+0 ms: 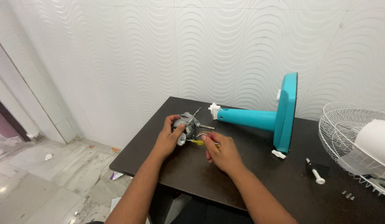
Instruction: The person disassembles an electric fan by removing the rear grille, motor housing, and internal components using a screwdriver. They separate the motor from its casing and place parts on the table.
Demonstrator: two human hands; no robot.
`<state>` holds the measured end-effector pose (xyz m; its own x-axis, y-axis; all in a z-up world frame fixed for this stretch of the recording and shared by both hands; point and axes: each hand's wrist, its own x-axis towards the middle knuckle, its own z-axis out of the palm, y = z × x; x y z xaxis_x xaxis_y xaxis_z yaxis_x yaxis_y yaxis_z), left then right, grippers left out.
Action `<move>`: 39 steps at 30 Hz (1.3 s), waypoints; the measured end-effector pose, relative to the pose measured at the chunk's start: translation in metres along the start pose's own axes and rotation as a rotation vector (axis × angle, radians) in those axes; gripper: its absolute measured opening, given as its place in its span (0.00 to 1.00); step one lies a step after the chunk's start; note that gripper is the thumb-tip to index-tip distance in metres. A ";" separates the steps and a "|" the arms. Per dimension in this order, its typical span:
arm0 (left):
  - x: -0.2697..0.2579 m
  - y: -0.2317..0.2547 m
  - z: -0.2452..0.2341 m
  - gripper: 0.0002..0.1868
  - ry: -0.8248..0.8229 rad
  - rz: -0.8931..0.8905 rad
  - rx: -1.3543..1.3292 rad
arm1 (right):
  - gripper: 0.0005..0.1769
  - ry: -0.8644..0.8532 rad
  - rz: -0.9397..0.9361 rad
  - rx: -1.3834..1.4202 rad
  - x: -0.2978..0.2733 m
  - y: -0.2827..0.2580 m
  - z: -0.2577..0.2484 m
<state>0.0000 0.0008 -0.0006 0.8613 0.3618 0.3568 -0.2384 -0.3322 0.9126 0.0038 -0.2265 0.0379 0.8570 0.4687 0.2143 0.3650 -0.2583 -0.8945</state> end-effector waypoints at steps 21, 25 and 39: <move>-0.002 0.004 0.000 0.24 0.026 0.053 0.049 | 0.14 0.056 -0.262 -0.119 -0.002 0.003 -0.006; -0.004 0.005 0.000 0.25 0.020 0.041 0.032 | 0.13 0.012 -0.190 -0.036 -0.002 0.001 -0.003; 0.000 -0.009 -0.001 0.25 0.029 0.079 0.055 | 0.11 0.134 -0.528 -0.143 -0.002 -0.003 -0.001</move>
<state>0.0019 0.0044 -0.0087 0.8273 0.3574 0.4334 -0.2790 -0.4081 0.8693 0.0013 -0.2277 0.0404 0.5796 0.4567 0.6749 0.7948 -0.1340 -0.5919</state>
